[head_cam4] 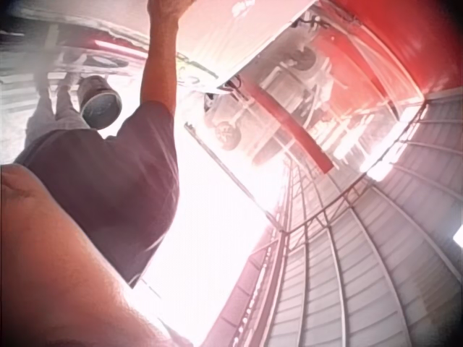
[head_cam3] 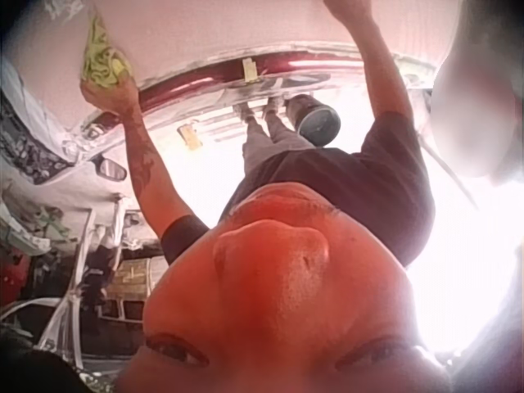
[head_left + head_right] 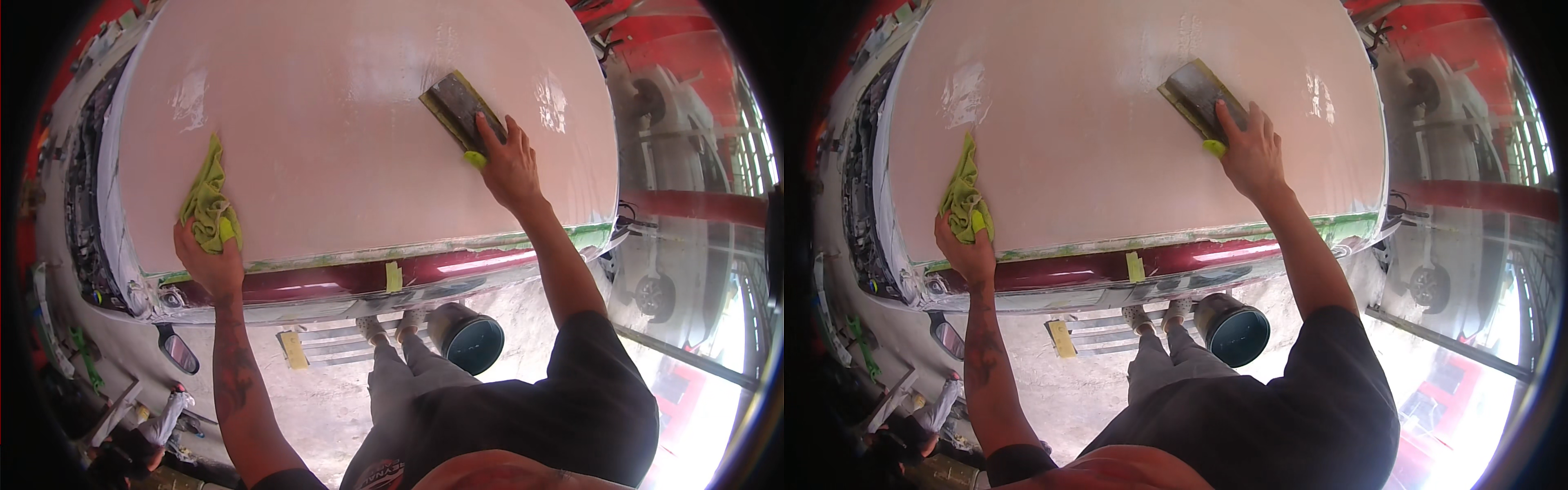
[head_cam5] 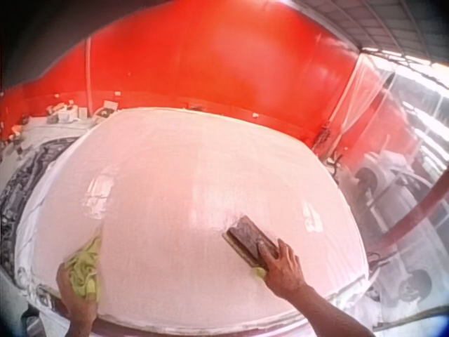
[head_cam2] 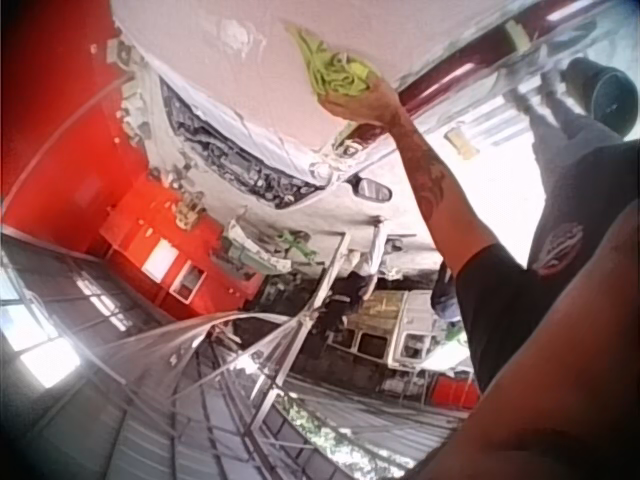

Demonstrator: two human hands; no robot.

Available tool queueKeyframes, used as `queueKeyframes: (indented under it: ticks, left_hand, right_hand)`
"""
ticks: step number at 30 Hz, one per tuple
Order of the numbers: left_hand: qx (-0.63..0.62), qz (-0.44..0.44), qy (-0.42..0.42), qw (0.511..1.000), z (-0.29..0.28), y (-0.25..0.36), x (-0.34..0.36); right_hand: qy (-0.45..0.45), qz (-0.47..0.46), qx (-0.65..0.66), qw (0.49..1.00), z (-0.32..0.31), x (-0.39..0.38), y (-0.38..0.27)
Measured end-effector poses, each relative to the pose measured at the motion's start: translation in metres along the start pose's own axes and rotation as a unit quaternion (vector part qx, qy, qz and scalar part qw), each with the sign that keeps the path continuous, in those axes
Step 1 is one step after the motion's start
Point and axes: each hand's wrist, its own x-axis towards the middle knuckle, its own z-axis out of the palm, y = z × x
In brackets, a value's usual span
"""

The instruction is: The person wets a cloth in a bucket of water, wipes the car roof, and sands the car roof using a sanding block and the cloth.

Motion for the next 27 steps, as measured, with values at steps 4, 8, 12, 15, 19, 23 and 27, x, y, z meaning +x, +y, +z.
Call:
queueKeyframes:
  ticks: [4, 8, 12, 15, 19, 23, 27]
  left_hand:
    - [0.008, 0.0, 0.014, 1.0, 0.0, 0.0, 0.0]
    - [0.002, 0.0, 0.009, 1.0, 0.0, -0.001, 0.0]
    - [0.015, -0.009, -0.013, 1.0, -0.001, -0.002, 0.0]
    - [-0.003, -0.015, -0.02, 1.0, -0.002, -0.001, 0.0]
    - [-0.001, -0.01, -0.01, 1.0, -0.001, -0.001, -0.001]
    - [0.005, 0.001, -0.002, 1.0, 0.001, -0.004, -0.002]
    - [-0.001, -0.005, -0.023, 1.0, 0.0, -0.005, -0.004]
  right_hand:
    - [-0.007, 0.02, 0.011, 1.0, -0.003, -0.002, -0.005]
    - [-0.049, 0.035, -0.016, 0.998, -0.002, 0.007, -0.004]
    - [-0.04, 0.023, -0.019, 0.999, -0.001, -0.009, -0.005]
    - [-0.02, -0.001, -0.023, 1.0, -0.004, -0.045, -0.012]
    - [-0.035, -0.01, 0.005, 0.999, -0.003, -0.047, -0.012]
    - [0.073, -0.048, 0.013, 0.996, 0.022, 0.086, 0.025]
    - [0.073, -0.043, -0.002, 0.996, 0.045, 0.192, 0.055]
